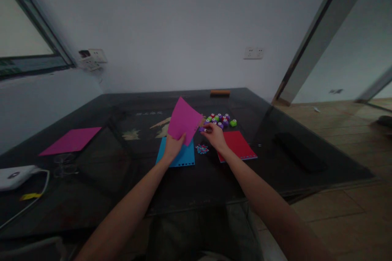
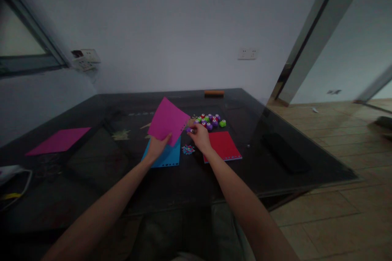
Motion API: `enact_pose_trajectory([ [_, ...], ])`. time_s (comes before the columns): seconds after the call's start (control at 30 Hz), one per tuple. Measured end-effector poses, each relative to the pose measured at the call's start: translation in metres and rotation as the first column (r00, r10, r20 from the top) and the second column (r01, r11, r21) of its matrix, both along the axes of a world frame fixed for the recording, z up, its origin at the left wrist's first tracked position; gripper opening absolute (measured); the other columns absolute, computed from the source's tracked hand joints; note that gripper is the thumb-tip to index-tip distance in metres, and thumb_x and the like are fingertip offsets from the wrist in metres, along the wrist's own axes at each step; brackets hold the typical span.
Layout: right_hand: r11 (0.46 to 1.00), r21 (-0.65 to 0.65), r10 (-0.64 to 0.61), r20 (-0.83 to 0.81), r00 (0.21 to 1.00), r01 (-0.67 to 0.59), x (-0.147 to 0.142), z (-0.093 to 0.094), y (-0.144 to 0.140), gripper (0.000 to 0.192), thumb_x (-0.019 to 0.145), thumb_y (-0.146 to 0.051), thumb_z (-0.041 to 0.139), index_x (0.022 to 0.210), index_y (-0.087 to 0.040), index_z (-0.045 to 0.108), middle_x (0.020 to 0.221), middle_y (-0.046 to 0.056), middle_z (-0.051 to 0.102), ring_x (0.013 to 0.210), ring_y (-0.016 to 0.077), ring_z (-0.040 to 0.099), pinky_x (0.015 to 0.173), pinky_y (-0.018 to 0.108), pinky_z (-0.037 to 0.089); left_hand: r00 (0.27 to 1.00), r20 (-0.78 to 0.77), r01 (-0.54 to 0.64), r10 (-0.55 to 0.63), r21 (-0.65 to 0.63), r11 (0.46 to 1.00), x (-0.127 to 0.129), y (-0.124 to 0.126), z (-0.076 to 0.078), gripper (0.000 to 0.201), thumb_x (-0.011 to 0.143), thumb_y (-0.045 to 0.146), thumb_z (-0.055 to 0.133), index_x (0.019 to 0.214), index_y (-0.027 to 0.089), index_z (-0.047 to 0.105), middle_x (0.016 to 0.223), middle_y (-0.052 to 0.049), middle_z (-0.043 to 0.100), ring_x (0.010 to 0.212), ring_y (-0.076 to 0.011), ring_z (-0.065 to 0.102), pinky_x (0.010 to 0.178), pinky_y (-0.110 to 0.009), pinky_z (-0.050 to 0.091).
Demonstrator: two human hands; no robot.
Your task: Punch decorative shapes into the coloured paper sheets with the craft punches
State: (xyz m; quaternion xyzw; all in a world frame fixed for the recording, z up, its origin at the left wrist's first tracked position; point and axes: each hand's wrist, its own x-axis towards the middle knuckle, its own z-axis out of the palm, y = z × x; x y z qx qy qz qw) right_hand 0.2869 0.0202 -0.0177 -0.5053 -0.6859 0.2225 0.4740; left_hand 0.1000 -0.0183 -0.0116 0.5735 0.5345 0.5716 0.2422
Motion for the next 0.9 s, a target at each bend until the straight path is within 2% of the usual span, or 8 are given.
enact_pose_trajectory([
  [0.17, 0.991, -0.095, 0.061, -0.310, 0.949, -0.095, 0.003, -0.002, 0.006, 0.027, 0.063, -0.024, 0.070, 0.087, -0.015, 0.062, 0.087, 0.005, 0.066, 0.073, 0.0172, 0.063, 0.071, 0.031, 0.051, 0.994, 0.108, 0.014, -0.004, -0.097, 0.995, 0.001, -0.001, 0.003, 0.031, 0.076, 0.023, 0.061, 0.105, 0.011, 0.062, 0.104, -0.012, 0.068, 0.097, -0.0216, 0.063, 0.092, -0.037, 0.046],
  [0.33, 0.973, -0.132, 0.101, -0.501, 0.859, -0.192, 0.001, -0.002, 0.008, 0.036, 0.059, -0.031, 0.070, 0.090, -0.015, 0.062, 0.080, 0.005, 0.066, 0.073, 0.0201, 0.063, 0.063, 0.031, 0.052, 0.975, 0.224, 0.044, -0.002, -0.182, 0.982, 0.003, -0.001, 0.002, 0.039, 0.077, 0.022, 0.061, 0.114, 0.010, 0.056, 0.106, -0.013, 0.067, 0.101, -0.0240, 0.062, 0.089, -0.037, 0.049],
  [0.47, 0.970, -0.140, 0.091, -0.550, 0.830, -0.199, -0.002, 0.003, 0.010, 0.043, 0.057, -0.037, 0.071, 0.093, -0.015, 0.063, 0.087, 0.007, 0.067, 0.080, 0.0225, 0.063, 0.061, 0.031, 0.053, 0.986, 0.164, 0.027, 0.010, -0.217, 0.976, 0.001, -0.002, 0.000, 0.040, 0.075, 0.020, 0.062, 0.114, 0.011, 0.057, 0.116, -0.014, 0.063, 0.105, -0.0241, 0.060, 0.092, -0.036, 0.047],
  [0.57, 0.967, -0.142, 0.091, -0.589, 0.803, -0.213, 0.000, 0.012, 0.010, 0.045, 0.057, -0.038, 0.072, 0.095, -0.015, 0.063, 0.091, 0.008, 0.067, 0.081, 0.0224, 0.064, 0.062, 0.032, 0.053, 0.997, 0.082, 0.032, -0.012, -0.247, 0.969, 0.000, -0.003, 0.000, 0.038, 0.074, 0.019, 0.062, 0.111, 0.011, 0.059, 0.113, -0.014, 0.065, 0.103, -0.0242, 0.061, 0.091, -0.036, 0.047],
  [0.67, 0.979, -0.103, 0.081, -0.598, 0.797, -0.177, 0.011, 0.024, 0.015, 0.044, 0.059, -0.037, 0.072, 0.096, -0.016, 0.063, 0.092, 0.008, 0.067, 0.082, 0.0209, 0.064, 0.066, 0.031, 0.053, 0.999, 0.017, 0.033, -0.029, -0.288, 0.957, 0.000, -0.005, 0.001, 0.033, 0.076, 0.020, 0.060, 0.107, 0.009, 0.061, 0.108, -0.014, 0.067, 0.098, -0.0240, 0.063, 0.087, -0.034, 0.049],
  [0.73, 0.992, -0.069, 0.045, -0.593, 0.804, -0.106, 0.024, 0.031, 0.021, 0.044, 0.058, -0.036, 0.072, 0.096, -0.016, 0.063, 0.091, 0.007, 0.068, 0.083, 0.0205, 0.064, 0.068, 0.030, 0.053, 1.000, -0.019, 0.016, -0.023, -0.308, 0.951, 0.000, -0.006, 0.002, 0.033, 0.076, 0.020, 0.059, 0.107, 0.008, 0.061, 0.107, -0.015, 0.067, 0.096, -0.0245, 0.064, 0.085, -0.034, 0.049],
  [0.9, 0.997, -0.056, -0.071, -0.526, 0.847, 0.049, 0.069, 0.043, 0.045, 0.041, 0.057, -0.039, 0.072, 0.088, -0.014, 0.063, 0.088, 0.009, 0.069, 0.080, 0.0205, 0.064, 0.064, 0.029, 0.052, 0.992, -0.129, -0.050, 0.004, -0.354, 0.934, -0.006, -0.004, 0.007, 0.036, 0.074, 0.017, 0.060, 0.108, 0.004, 0.061, 0.105, -0.018, 0.067, 0.097, -0.0272, 0.064, 0.084, -0.034, 0.050],
])
